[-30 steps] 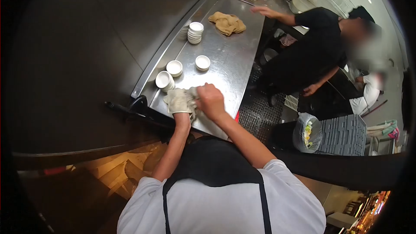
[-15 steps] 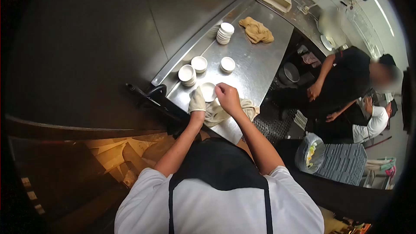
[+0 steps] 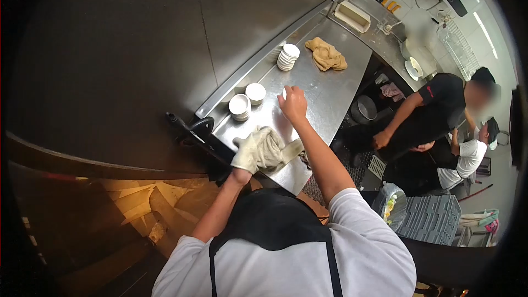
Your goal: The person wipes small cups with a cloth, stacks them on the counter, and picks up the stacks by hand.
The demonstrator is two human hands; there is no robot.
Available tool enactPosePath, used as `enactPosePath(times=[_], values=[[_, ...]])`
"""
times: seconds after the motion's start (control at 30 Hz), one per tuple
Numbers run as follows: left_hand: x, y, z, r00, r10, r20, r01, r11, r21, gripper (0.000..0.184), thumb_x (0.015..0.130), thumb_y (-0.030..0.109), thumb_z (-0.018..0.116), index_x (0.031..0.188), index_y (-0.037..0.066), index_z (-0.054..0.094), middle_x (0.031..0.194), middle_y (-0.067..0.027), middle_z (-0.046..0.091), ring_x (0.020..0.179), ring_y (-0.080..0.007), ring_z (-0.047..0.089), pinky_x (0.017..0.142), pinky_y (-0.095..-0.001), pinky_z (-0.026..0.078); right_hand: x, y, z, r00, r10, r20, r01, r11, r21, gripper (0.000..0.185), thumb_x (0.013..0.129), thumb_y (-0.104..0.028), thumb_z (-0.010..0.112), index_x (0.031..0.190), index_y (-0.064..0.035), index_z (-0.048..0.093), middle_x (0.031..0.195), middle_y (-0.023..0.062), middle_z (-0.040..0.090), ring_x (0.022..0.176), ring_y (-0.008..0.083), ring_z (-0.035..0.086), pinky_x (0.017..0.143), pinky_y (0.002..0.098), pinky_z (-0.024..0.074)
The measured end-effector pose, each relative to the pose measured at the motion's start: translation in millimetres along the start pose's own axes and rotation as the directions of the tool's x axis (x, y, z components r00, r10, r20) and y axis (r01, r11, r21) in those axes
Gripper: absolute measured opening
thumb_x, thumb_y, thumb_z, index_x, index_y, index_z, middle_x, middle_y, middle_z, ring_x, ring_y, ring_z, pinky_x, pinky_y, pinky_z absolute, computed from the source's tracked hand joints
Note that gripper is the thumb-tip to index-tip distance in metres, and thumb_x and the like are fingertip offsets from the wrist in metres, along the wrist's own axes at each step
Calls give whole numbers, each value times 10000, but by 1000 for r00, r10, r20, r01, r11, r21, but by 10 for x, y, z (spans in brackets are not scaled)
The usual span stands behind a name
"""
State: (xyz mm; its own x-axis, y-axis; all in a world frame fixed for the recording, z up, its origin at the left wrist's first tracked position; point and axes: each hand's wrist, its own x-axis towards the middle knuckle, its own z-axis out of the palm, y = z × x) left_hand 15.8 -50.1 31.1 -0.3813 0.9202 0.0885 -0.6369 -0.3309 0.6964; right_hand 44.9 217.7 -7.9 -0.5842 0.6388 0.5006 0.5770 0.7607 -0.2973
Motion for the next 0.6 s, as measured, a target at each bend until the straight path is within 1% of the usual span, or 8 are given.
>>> enactPosePath(times=[0.13, 0.33, 0.37, 0.47, 0.5, 0.53, 0.57, 0.6], values=[[6, 166, 26, 972, -190, 138, 235, 795, -559, 558, 1102, 347, 376, 1554, 22, 393, 1544, -154, 492, 1385, -290, 510, 1202, -452, 388, -157, 461, 47, 980, -170, 102, 180, 979, -100, 101, 755, -175, 745, 727, -79, 752, 788, 135, 696, 810, 348, 650, 741, 455, 545], [428, -675, -206, 928, -364, 80, 326, 689, -647, 469, 1080, 350, 418, 1445, 67, 498, 1398, -154, 590, 1308, -291, 560, 1156, -472, 426, -420, 364, -237, 976, -216, 17, 216, 976, 2, 20, 751, -120, 691, 738, -112, 702, 777, 60, 701, 847, 293, 649, 751, 434, 510], [361, -585, -113, 934, -358, 20, 325, 822, -467, 442, 1092, 339, 411, 1410, 54, 521, 1333, -135, 611, 1251, -293, 593, 1143, -463, 440, -437, 385, -273, 978, -206, 24, 206, 978, 31, 20, 757, -117, 700, 772, -107, 710, 791, 53, 706, 876, 282, 650, 760, 431, 510], [306, -387, 18, 924, -368, -105, 307, 878, -368, 434, 1068, 268, 507, 1378, -31, 559, 1277, -146, 661, 1195, -284, 645, 1085, -446, 503, -398, 414, -446, 984, -171, -57, 177, 979, 103, 63, 772, -102, 722, 834, -97, 726, 826, 56, 721, 901, 272, 664, 772, 429, 515], [271, -370, 8, 921, -368, 130, 297, 444, -846, 406, 1047, 218, 520, 1358, -37, 577, 1291, -157, 657, 1183, -288, 656, 1044, -444, 526, -431, 422, -481, 984, -154, -95, 165, 978, 128, 72, 776, -96, 729, 848, -93, 731, 836, 61, 727, 899, 273, 670, 773, 430, 518], [222, -354, -25, 926, -226, 302, 261, -193, -946, 382, 1025, 167, 534, 1338, -43, 596, 1305, -167, 653, 1172, -292, 666, 1003, -443, 550, -479, 439, -505, 987, -86, -137, 105, 984, 141, 80, 780, -93, 733, 860, -91, 738, 850, 69, 732, 893, 279, 675, 775, 434, 522], [184, -331, -56, 941, -9, 337, 216, -751, -624, 362, 1003, 116, 547, 1318, -48, 614, 1319, -177, 649, 1160, -295, 677, 961, -441, 573, -516, 469, -550, 984, -22, -176, 50, 987, 156, 89, 783, -90, 738, 872, -88, 746, 864, 77, 737, 887, 286, 680, 776, 438, 526], [160, -205, -33, 937, 15, 350, 157, -911, -381, 363, 971, 98, 587, 1303, -45, 620, 1318, -173, 649, 1138, -292, 682, 929, -425, 580, -559, 501, -583, 977, 41, -211, -3, 984, 176, 97, 787, -88, 742, 883, -86, 754, 877, 85, 743, 880, 293, 685, 778, 442, 531]])
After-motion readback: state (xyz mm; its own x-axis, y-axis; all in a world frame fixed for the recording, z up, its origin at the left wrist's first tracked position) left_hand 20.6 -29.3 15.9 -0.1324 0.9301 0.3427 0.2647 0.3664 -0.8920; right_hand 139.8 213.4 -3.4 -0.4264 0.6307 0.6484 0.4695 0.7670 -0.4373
